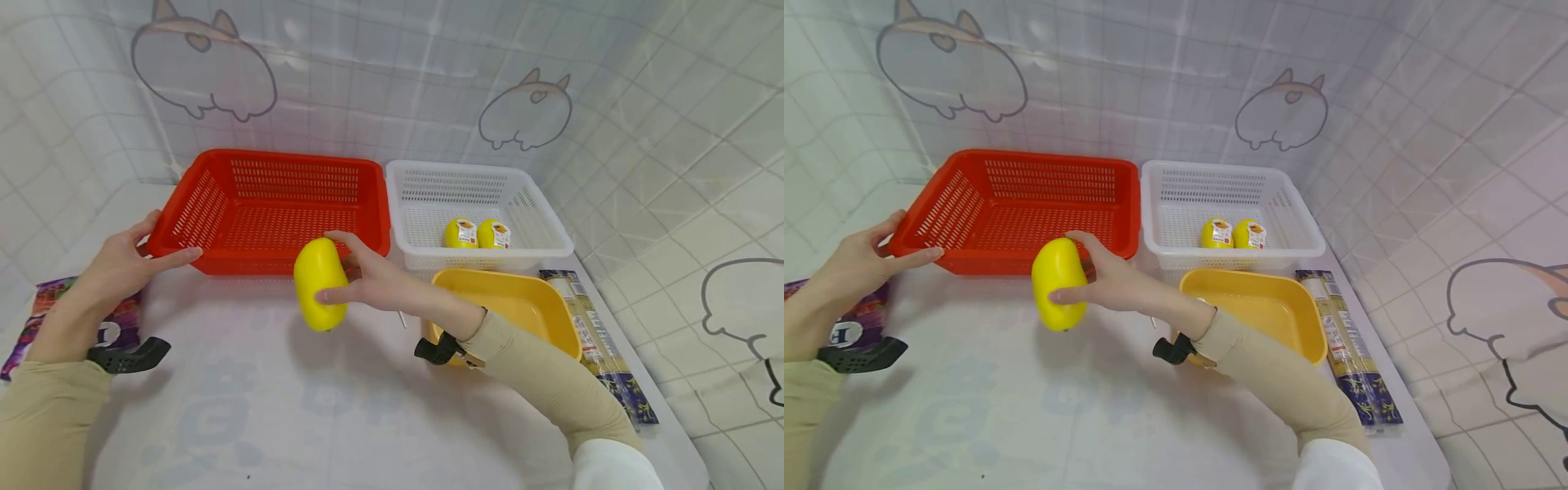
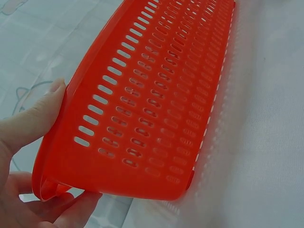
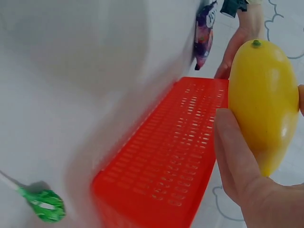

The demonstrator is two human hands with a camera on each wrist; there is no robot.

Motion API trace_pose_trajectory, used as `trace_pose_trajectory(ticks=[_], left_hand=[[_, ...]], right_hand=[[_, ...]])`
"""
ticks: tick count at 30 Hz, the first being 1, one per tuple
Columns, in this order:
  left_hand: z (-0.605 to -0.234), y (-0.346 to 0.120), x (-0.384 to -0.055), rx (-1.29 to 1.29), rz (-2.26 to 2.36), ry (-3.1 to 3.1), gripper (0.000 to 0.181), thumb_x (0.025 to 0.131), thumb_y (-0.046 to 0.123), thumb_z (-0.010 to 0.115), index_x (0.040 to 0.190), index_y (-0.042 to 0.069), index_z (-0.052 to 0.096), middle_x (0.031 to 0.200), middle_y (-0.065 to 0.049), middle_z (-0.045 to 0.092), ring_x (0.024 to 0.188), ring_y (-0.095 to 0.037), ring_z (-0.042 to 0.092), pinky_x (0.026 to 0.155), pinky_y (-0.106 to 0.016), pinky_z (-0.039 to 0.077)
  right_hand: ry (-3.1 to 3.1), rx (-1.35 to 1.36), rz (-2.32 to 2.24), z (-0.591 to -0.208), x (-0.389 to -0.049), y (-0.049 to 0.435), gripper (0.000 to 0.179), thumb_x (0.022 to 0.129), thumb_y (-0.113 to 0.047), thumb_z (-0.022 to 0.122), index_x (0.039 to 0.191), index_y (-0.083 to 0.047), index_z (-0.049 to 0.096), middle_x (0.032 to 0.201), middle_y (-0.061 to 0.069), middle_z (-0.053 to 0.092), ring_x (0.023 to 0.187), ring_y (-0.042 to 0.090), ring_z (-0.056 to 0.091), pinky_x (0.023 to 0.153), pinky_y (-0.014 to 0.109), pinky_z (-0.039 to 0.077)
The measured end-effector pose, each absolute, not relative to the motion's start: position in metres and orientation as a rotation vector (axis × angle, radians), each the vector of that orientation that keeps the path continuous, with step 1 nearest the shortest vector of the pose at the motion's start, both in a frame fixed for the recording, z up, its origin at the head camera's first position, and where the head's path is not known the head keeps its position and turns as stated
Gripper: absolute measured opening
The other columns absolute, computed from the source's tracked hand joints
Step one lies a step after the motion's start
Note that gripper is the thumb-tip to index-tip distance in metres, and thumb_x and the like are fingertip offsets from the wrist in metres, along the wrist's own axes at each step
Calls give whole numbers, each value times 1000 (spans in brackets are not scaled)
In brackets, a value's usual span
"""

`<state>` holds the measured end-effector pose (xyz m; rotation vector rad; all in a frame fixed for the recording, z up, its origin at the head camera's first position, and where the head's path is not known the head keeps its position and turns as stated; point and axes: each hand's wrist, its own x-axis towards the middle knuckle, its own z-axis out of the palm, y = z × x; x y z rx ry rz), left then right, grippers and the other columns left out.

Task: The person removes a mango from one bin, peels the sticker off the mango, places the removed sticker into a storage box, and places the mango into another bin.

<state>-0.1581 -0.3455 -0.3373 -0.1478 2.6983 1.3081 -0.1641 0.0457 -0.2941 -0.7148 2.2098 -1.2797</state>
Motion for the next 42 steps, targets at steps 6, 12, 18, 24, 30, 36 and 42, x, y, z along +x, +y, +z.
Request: trace_pose_trajectory(ticks=[6, 12, 18, 24, 30, 36, 42], left_hand=[[-339, -345, -158, -149, 1325, 2677, 106, 92, 55, 64, 155, 27, -17, 164, 3, -22, 150, -45, -12, 107, -81, 9], [-337, -345, -157, -142, 1331, 2674, 106, 93, 54, 64, 155, 26, -17, 163, 4, -22, 151, -45, -13, 107, -81, 8], [-336, -344, -154, -139, 1315, 2687, 108, 92, 55, 64, 156, 22, -17, 164, -1, -22, 150, -47, -11, 107, -81, 9], [-335, -343, -155, -128, 1288, 2710, 107, 93, 54, 64, 156, 19, -16, 165, -4, -20, 150, -50, -6, 107, -80, 12], [-335, -342, -155, -148, 1266, 2718, 108, 93, 55, 63, 156, 18, -16, 165, -9, -17, 149, -52, -4, 106, -80, 15], [-337, -341, -155, -155, 1279, 2705, 109, 92, 57, 63, 156, 20, -16, 165, -7, -18, 149, -51, -4, 106, -80, 16], [-338, -344, -157, -165, 1303, 2701, 111, 90, 58, 65, 156, 21, -17, 165, -6, -18, 149, -50, -4, 106, -80, 15]], right_hand=[[2242, -701, -1273, -283, -172, 35, 87, 84, -32, 81, 152, -31, 26, 122, 2, 61, 110, 18, 62, 87, 34, 56], [2259, -706, -1291, -270, -183, 25, 86, 83, -28, 82, 150, -29, 28, 123, 4, 60, 109, 21, 62, 86, 33, 57], [2272, -670, -1275, -260, -194, 13, 84, 83, -28, 82, 148, -32, 29, 123, 2, 59, 111, 19, 59, 87, 33, 58], [2242, -693, -1305, -253, -207, 2, 84, 83, -25, 82, 148, -28, 28, 125, 4, 56, 113, 20, 58, 85, 33, 60], [2227, -735, -1296, -248, -222, -9, 84, 86, -25, 79, 152, -31, 27, 126, 5, 55, 109, 18, 59, 85, 32, 60], [2181, -724, -1311, -245, -234, -20, 80, 88, -19, 77, 151, -32, 29, 124, 7, 55, 107, 20, 59, 84, 32, 60], [2133, -704, -1310, -245, -248, -31, 81, 88, -17, 77, 151, -30, 28, 127, 4, 52, 107, 20, 59, 80, 29, 60]])
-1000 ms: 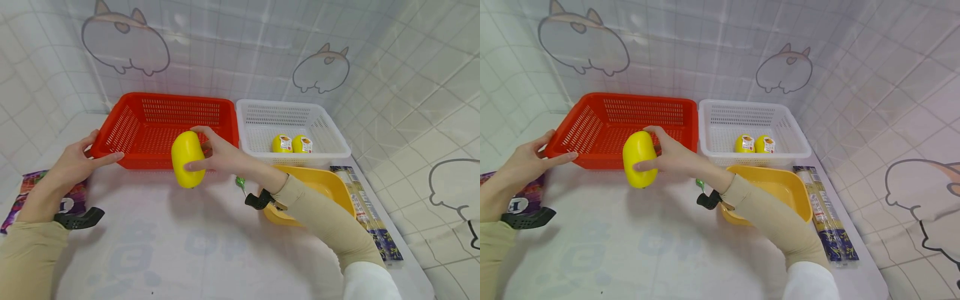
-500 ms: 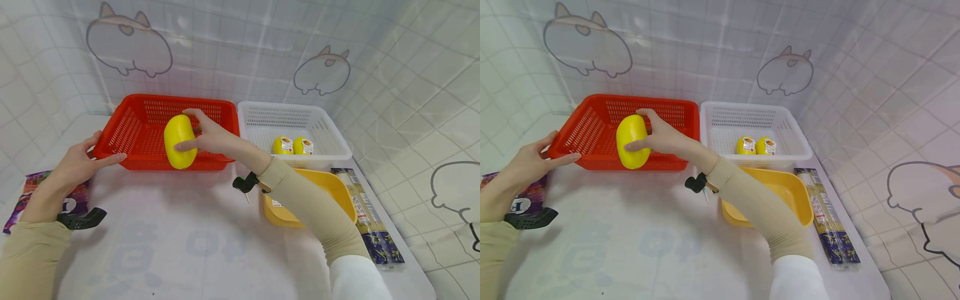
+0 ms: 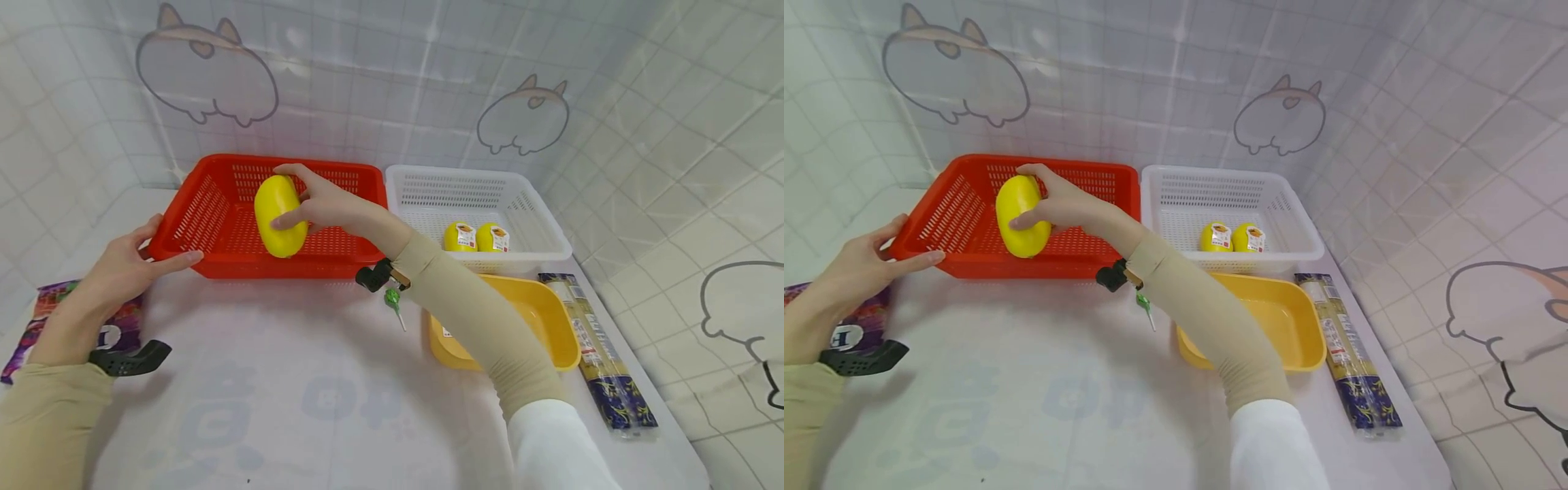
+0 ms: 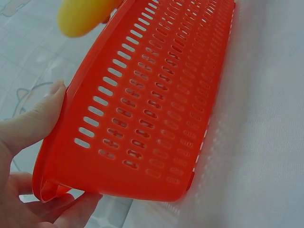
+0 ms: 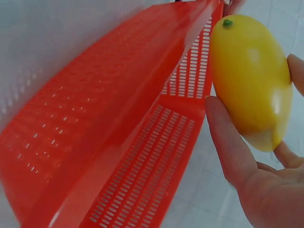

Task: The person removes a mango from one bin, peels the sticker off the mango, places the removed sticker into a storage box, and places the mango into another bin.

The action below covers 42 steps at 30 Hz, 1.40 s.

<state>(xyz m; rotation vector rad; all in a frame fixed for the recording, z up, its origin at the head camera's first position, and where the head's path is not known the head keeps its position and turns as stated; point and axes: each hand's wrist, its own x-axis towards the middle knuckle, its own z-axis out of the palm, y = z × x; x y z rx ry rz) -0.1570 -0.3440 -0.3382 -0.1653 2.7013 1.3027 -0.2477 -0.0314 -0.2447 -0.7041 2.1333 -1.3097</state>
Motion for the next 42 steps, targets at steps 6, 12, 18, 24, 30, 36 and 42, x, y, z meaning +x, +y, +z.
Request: trace_pose_trajectory(ticks=[6, 12, 18, 24, 30, 36, 42], left_hand=[[-338, -346, -155, -153, 1305, 2705, 109, 91, 56, 65, 156, 20, -15, 165, -4, -19, 150, -48, -8, 109, -79, 10], [-336, -345, -154, -150, 1290, 2709, 108, 92, 54, 64, 156, 19, -16, 165, -6, -19, 149, -50, -6, 108, -79, 11], [-333, -343, -154, -153, 1289, 2705, 107, 93, 54, 63, 156, 19, -16, 165, -6, -19, 149, -50, -6, 108, -79, 15], [-331, -342, -156, -139, 1296, 2712, 107, 92, 54, 64, 157, 19, -15, 165, -4, -19, 150, -48, -6, 109, -78, 13], [-331, -342, -156, -130, 1305, 2715, 108, 92, 53, 65, 157, 18, -14, 165, -4, -18, 151, -46, -8, 110, -77, 11], [-332, -343, -155, -121, 1298, 2723, 107, 93, 52, 65, 157, 16, -13, 165, -3, -18, 151, -44, -11, 110, -77, 8], [-335, -343, -154, -122, 1291, 2741, 108, 92, 53, 66, 157, 15, -12, 165, -2, -17, 151, -44, -8, 110, -77, 11]], right_hand=[[2121, -612, -1292, -249, -263, -40, 86, 88, -18, 77, 153, -33, 24, 136, -2, 43, 109, 18, 57, 81, 28, 60], [2102, -576, -1224, -247, -273, -45, 83, 88, -21, 77, 151, -30, 25, 135, -3, 43, 110, 18, 58, 82, 28, 60], [2083, -554, -1180, -243, -281, -51, 79, 87, -21, 78, 149, -26, 28, 132, -1, 45, 108, 20, 60, 87, 33, 60], [2077, -512, -1173, -244, -294, -56, 76, 87, -21, 78, 144, -25, 29, 130, 1, 45, 101, 24, 67, 90, 38, 59], [2102, -497, -1160, -248, -306, -61, 78, 87, -25, 78, 146, -23, 27, 131, 1, 45, 103, 23, 66, 89, 35, 60], [2097, -469, -1152, -261, -321, -69, 78, 87, -26, 78, 147, -23, 28, 131, 2, 45, 99, 24, 68, 87, 34, 60], [2047, -418, -1169, -273, -333, -74, 83, 87, -22, 79, 151, -24, 26, 134, 3, 45, 102, 25, 67, 95, 38, 57]])
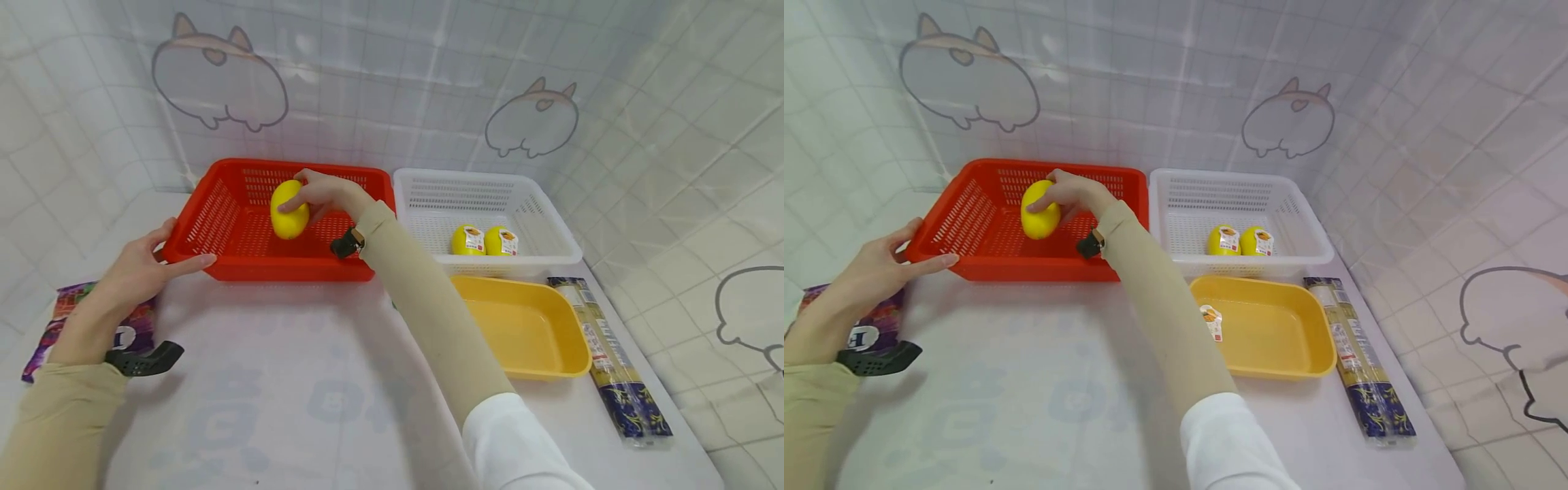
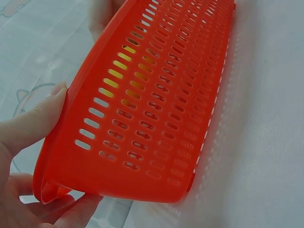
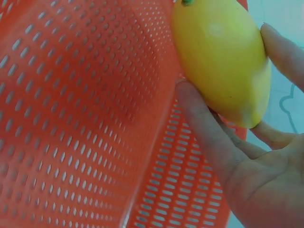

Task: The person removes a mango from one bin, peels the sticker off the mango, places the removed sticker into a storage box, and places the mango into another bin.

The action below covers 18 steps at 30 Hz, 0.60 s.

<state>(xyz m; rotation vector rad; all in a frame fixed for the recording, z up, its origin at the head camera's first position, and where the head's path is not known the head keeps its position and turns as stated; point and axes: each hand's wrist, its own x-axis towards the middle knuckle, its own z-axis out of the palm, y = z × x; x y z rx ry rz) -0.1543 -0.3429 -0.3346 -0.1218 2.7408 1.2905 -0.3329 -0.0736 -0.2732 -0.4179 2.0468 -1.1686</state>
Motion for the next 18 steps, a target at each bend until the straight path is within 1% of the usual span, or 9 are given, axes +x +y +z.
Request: trace_pose_trajectory(ticks=[5, 9, 15, 18], left_hand=[[-335, -341, -154, -115, 1311, 2734, 108, 92, 51, 66, 158, 14, -12, 165, -1, -17, 152, -43, -9, 111, -77, 9], [-335, -337, -154, -119, 1326, 2720, 109, 91, 52, 67, 158, 16, -12, 165, 0, -17, 152, -41, -11, 112, -76, 8], [-333, -333, -153, -134, 1304, 2725, 111, 90, 55, 67, 158, 16, -12, 165, 0, -16, 152, -42, -10, 111, -77, 8], [-332, -333, -152, -138, 1297, 2719, 111, 90, 56, 67, 157, 18, -13, 166, -2, -15, 152, -43, -8, 110, -78, 10]], right_hand=[[2048, -405, -1160, -282, -340, -72, 81, 88, -21, 78, 151, -21, 27, 135, 5, 45, 102, 26, 66, 99, 40, 54], [2056, -420, -1060, -289, -345, -67, 79, 88, -21, 77, 150, -19, 28, 136, 6, 43, 103, 26, 66, 101, 39, 53], [2021, -497, -937, -301, -349, -64, 82, 90, -23, 75, 153, -17, 24, 143, 6, 37, 109, 26, 63, 101, 38, 53], [2008, -511, -909, -307, -349, -64, 84, 90, -25, 75, 155, -18, 23, 146, 5, 35, 110, 23, 63, 101, 35, 53]])
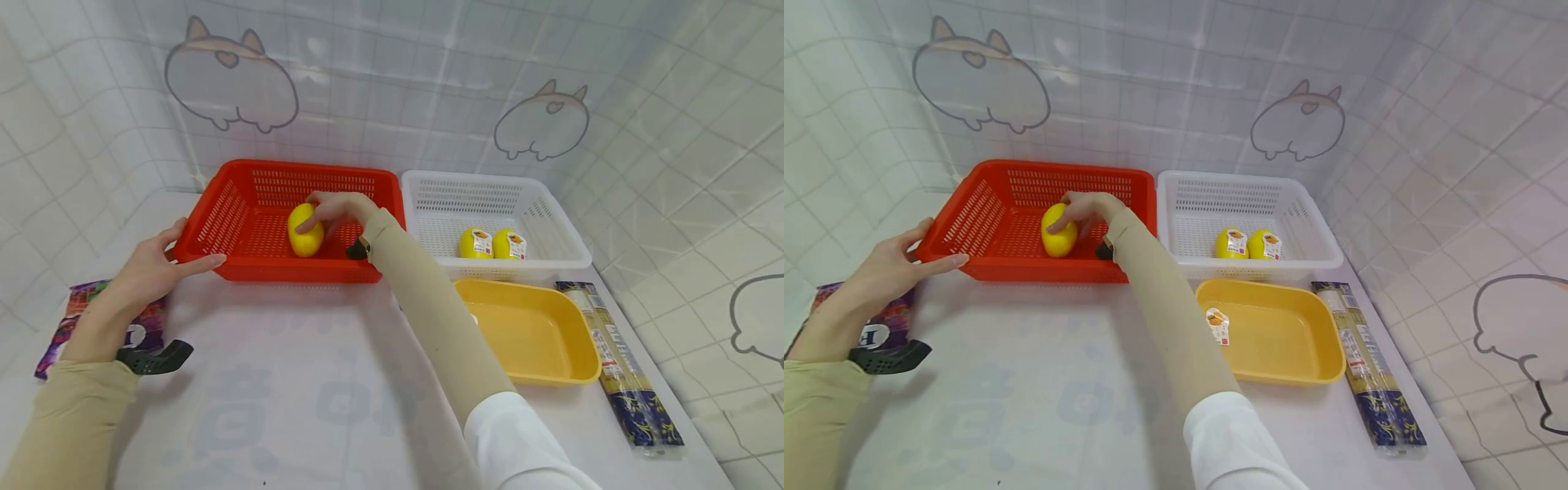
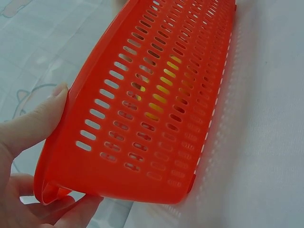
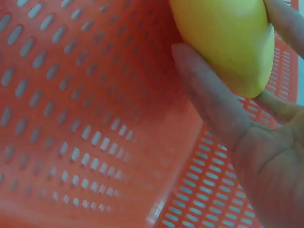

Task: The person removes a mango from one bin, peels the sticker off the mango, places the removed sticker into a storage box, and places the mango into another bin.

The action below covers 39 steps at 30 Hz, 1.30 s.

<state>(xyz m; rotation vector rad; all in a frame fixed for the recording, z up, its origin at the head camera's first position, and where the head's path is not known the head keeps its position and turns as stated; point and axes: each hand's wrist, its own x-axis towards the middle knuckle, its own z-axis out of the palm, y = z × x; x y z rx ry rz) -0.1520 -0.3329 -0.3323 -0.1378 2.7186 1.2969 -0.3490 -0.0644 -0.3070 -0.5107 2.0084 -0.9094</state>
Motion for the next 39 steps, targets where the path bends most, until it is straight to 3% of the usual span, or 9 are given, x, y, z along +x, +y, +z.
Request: trace_pose_trajectory(ticks=[9, 29, 39], left_hand=[[-335, -331, -154, -125, 1323, 2709, 111, 90, 55, 67, 158, 17, -13, 166, -1, -15, 152, -42, -8, 111, -76, 11], [-332, -328, -152, -128, 1314, 2729, 110, 91, 55, 66, 158, 17, -12, 166, -2, -15, 152, -42, -7, 112, -76, 12], [-334, -332, -152, -135, 1298, 2729, 109, 91, 55, 66, 158, 19, -13, 166, -3, -15, 152, -44, -6, 110, -77, 14]], right_hand=[[1992, -499, -945, -317, -349, -62, 82, 89, -28, 76, 154, -19, 28, 142, 6, 42, 109, 26, 66, 100, 38, 54], [1950, -486, -1017, -327, -353, -58, 85, 88, -31, 77, 156, -16, 29, 145, 4, 42, 111, 24, 66, 94, 34, 57], [1911, -498, -1039, -327, -351, -60, 83, 88, -29, 77, 156, -16, 31, 139, 4, 47, 110, 23, 66, 99, 37, 54]])
